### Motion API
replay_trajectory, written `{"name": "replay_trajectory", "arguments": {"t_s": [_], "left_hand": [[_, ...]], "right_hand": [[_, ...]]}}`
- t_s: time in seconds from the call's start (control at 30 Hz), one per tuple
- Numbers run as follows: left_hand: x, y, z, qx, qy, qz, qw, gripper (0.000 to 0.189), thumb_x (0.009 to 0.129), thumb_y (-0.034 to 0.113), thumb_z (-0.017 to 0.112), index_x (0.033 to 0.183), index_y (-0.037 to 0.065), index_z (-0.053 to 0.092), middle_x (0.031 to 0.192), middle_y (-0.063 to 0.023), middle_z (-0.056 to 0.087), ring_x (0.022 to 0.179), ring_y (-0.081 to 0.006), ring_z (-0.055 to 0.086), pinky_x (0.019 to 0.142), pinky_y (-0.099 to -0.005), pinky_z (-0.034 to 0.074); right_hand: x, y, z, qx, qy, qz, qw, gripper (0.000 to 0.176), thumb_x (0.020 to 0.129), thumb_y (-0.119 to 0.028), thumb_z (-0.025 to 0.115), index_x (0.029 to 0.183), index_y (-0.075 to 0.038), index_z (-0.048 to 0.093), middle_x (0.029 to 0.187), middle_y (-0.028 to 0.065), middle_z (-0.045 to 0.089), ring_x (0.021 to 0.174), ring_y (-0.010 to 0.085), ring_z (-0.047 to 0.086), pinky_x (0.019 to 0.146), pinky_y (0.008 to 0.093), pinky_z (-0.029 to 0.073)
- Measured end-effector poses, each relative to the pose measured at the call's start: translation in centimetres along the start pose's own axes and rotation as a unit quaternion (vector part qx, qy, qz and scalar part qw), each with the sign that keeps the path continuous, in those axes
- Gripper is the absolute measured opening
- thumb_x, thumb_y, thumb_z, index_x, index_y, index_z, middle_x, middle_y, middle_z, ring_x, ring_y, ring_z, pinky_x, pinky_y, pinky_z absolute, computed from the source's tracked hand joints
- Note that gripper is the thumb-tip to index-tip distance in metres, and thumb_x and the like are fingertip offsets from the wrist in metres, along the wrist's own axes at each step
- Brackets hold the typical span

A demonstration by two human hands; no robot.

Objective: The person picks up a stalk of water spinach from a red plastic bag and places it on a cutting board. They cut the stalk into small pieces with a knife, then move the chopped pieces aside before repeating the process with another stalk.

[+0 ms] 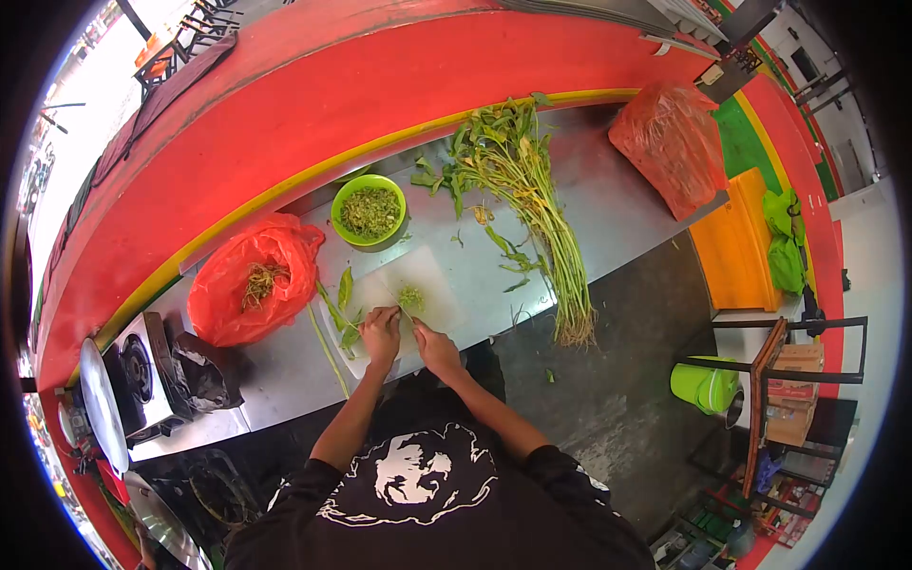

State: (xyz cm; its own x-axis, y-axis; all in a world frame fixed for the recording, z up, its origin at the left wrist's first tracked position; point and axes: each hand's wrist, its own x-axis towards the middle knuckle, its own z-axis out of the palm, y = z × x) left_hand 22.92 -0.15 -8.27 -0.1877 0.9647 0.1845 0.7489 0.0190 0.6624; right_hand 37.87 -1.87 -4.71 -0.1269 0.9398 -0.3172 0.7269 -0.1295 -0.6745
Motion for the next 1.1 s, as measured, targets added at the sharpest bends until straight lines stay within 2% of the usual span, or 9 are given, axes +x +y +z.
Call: {"name": "replay_trajectory", "arguments": {"t_s": [0.13,0.3,0.47,0.67,0.7,0.8,0.83,1.0,1.1], "left_hand": [[0.0,-0.1,0.0,-0.012,-0.005,0.005,1.0,0.015,0.087,0.012,0.071,0.102,0.014,0.075,0.1,-0.0009,0.072,0.096,-0.0237,0.066,0.085,-0.0415,0.042],[0.2,0.0,0.0,-0.014,0.002,-0.001,1.0,0.015,0.088,0.012,0.071,0.101,0.014,0.075,0.101,-0.0007,0.071,0.096,-0.0237,0.065,0.084,-0.041,0.042],[-0.2,0.0,-0.1,-0.001,0.011,0.014,1.0,0.014,0.088,0.012,0.071,0.101,0.014,0.076,0.099,-0.0001,0.071,0.093,-0.0232,0.065,0.083,-0.0408,0.042],[0.1,-0.3,-0.1,-0.007,0.006,0.015,1.0,0.014,0.088,0.012,0.071,0.1,0.014,0.076,0.097,-0.0006,0.072,0.093,-0.0242,0.066,0.082,-0.0405,0.042],[0.3,-0.3,-0.2,-0.009,0.002,0.011,1.0,0.013,0.088,0.012,0.071,0.1,0.014,0.076,0.097,-0.001,0.072,0.093,-0.0247,0.066,0.082,-0.0405,0.042],[0.3,-0.2,-0.2,-0.015,0.006,0.013,1.0,0.015,0.086,0.011,0.07,0.098,0.016,0.077,0.095,0.0003,0.072,0.092,-0.0239,0.065,0.083,-0.0404,0.041],[0.2,-0.1,-0.2,-0.013,0.008,0.011,1.0,0.013,0.086,0.012,0.07,0.097,0.016,0.077,0.095,0.0003,0.072,0.092,-0.0234,0.065,0.083,-0.0407,0.041],[0.4,-0.5,0.5,-0.018,0.019,0.008,1.0,0.011,0.088,0.014,0.071,0.096,0.015,0.077,0.095,0.0002,0.072,0.089,-0.0231,0.066,0.083,-0.0412,0.041],[0.5,-0.5,0.4,-0.027,-0.006,-0.03,0.999,0.01,0.088,0.014,0.071,0.096,0.015,0.077,0.095,0.0005,0.072,0.09,-0.0233,0.065,0.083,-0.0404,0.041]], "right_hand": [[0.8,-0.6,0.3,0.009,0.006,0.005,1.0,0.037,0.104,-0.038,0.048,0.136,-0.024,0.06,0.088,0.0248,0.071,0.083,0.0479,0.069,0.074,0.0595,0.055],[0.1,0.1,0.1,-0.005,0.02,-0.021,1.0,0.037,0.105,-0.038,0.047,0.137,-0.025,0.059,0.087,0.0248,0.071,0.082,0.0463,0.069,0.073,0.0578,0.056],[0.3,-0.2,0.2,-0.008,0.013,-0.007,1.0,0.038,0.104,-0.035,0.049,0.138,-0.022,0.059,0.089,0.0265,0.07,0.081,0.0484,0.068,0.072,0.0594,0.055],[0.5,0.2,-0.1,0.046,0.016,-0.008,0.999,0.036,0.103,-0.034,0.05,0.135,-0.019,0.062,0.094,0.0259,0.071,0.091,0.0472,0.068,0.082,0.0563,0.055],[0.3,0.3,0.0,0.042,0.023,-0.025,0.999,0.037,0.103,-0.036,0.051,0.134,-0.019,0.062,0.094,0.027,0.07,0.087,0.049,0.068,0.078,0.0596,0.054],[0.3,0.5,0.1,0.016,-0.015,0.002,1.0,0.038,0.104,-0.035,0.05,0.137,-0.02,0.06,0.09,0.0246,0.071,0.087,0.0469,0.068,0.077,0.0573,0.055],[0.4,0.3,0.4,-0.005,0.002,-0.007,1.0,0.037,0.104,-0.035,0.05,0.137,-0.021,0.059,0.088,0.0244,0.071,0.083,0.0473,0.068,0.075,0.0574,0.055],[1.1,-0.4,0.1,-0.008,0.0,-0.001,1.0,0.038,0.104,-0.037,0.049,0.136,-0.021,0.06,0.091,0.0244,0.071,0.085,0.0473,0.068,0.076,0.057,0.055],[0.5,0.4,-0.1,-0.02,-0.011,0.003,1.0,0.037,0.104,-0.036,0.05,0.136,-0.02,0.061,0.092,0.0239,0.071,0.087,0.0457,0.069,0.077,0.0556,0.056]]}}
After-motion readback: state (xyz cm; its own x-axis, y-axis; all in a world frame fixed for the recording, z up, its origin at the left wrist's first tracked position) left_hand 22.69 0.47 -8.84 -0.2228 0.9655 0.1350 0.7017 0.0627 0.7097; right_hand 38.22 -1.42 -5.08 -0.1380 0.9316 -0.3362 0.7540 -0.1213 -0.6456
